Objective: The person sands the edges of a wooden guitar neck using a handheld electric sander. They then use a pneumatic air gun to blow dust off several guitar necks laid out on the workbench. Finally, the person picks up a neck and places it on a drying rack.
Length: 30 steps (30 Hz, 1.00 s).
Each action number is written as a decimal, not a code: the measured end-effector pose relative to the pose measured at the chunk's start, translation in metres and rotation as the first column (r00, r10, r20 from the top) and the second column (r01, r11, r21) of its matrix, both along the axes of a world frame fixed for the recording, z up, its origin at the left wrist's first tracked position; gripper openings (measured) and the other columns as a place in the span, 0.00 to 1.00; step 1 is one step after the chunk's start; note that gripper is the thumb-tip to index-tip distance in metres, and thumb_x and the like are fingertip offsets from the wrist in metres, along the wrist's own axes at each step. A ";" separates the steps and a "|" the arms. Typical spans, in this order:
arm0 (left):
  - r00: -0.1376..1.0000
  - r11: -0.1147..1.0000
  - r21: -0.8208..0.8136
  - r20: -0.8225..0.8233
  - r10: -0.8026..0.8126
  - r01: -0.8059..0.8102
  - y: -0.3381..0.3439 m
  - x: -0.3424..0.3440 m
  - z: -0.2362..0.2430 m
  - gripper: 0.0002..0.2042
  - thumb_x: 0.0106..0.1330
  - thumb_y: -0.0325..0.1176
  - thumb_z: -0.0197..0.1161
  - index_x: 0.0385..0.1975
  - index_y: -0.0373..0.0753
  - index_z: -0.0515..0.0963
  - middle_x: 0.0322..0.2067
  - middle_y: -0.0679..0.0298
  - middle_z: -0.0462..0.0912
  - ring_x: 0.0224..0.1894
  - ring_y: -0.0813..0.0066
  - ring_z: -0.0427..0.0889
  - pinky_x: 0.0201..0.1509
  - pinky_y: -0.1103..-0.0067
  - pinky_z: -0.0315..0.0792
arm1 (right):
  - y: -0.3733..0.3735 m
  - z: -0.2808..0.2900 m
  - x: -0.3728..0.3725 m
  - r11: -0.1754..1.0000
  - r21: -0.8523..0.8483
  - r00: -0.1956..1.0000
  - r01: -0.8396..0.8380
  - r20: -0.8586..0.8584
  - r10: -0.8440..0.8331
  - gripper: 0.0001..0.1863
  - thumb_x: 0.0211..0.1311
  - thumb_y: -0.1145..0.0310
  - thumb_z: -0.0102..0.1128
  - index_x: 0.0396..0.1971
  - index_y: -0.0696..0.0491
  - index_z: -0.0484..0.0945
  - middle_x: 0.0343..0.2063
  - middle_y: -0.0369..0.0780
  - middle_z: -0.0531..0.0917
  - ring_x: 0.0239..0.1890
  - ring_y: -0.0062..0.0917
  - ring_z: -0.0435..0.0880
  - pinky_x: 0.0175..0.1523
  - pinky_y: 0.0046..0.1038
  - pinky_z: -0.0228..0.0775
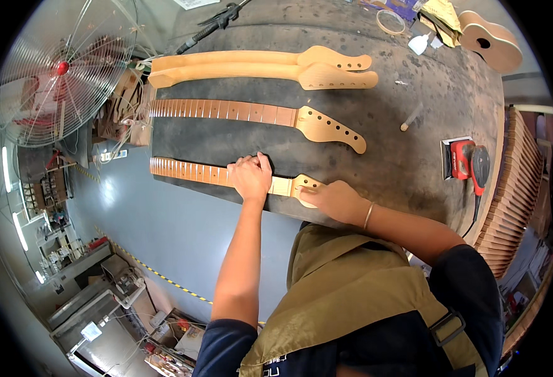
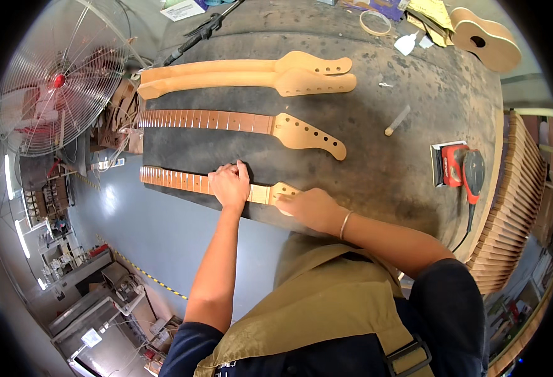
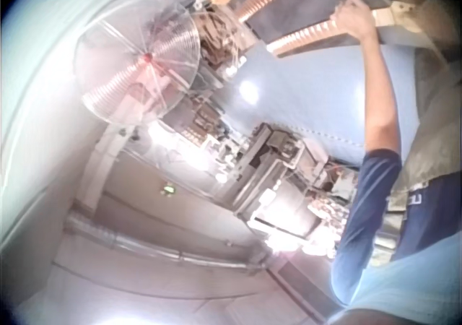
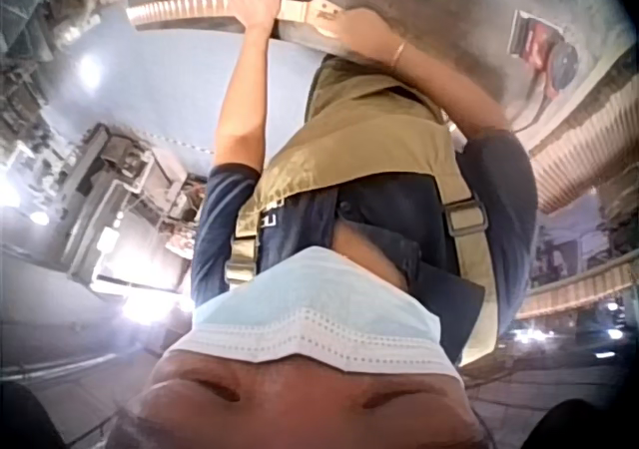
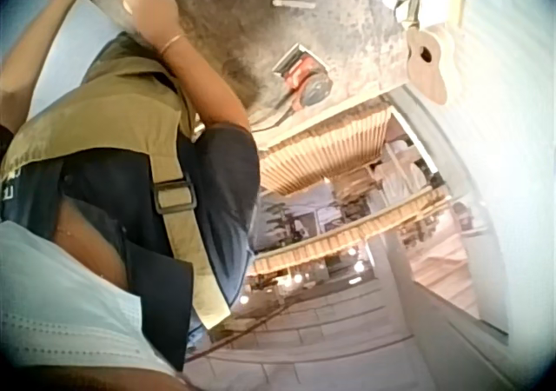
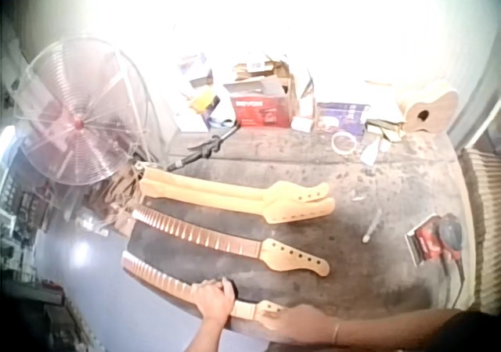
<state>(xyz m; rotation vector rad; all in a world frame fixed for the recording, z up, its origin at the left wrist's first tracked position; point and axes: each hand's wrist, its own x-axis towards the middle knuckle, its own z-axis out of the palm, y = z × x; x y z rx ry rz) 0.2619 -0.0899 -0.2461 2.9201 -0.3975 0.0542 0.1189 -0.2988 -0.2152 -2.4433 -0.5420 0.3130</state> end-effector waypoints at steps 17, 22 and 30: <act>1.000 1.000 -0.014 -0.011 0.002 -0.002 0.002 0.001 -0.002 0.23 0.72 0.40 0.57 0.14 0.36 0.81 0.24 0.58 0.86 0.34 0.57 0.84 0.50 0.64 0.67 | -0.009 0.013 -0.044 0.850 0.250 0.885 0.463 -0.189 -0.426 0.16 0.73 0.70 0.55 0.58 0.47 0.80 0.37 0.46 0.88 0.34 0.48 0.85 0.38 0.43 0.78; 1.000 1.000 -0.004 -0.023 -0.020 0.020 0.001 0.001 0.002 0.22 0.72 0.40 0.57 0.14 0.37 0.82 0.24 0.58 0.86 0.35 0.57 0.84 0.50 0.63 0.67 | 0.035 -0.011 -0.039 0.722 0.369 0.808 0.585 -0.190 -0.558 0.12 0.75 0.68 0.57 0.53 0.50 0.81 0.36 0.48 0.87 0.33 0.51 0.84 0.38 0.43 0.78; 0.993 0.993 -0.024 -0.005 -0.116 0.116 0.008 -0.004 -0.001 0.20 0.72 0.39 0.58 0.17 0.40 0.85 0.25 0.61 0.86 0.34 0.60 0.82 0.47 0.64 0.66 | 0.083 0.022 -0.019 0.362 0.356 0.501 0.862 -0.713 -0.491 0.11 0.81 0.66 0.48 0.48 0.57 0.76 0.21 0.45 0.81 0.15 0.31 0.78 0.23 0.33 0.70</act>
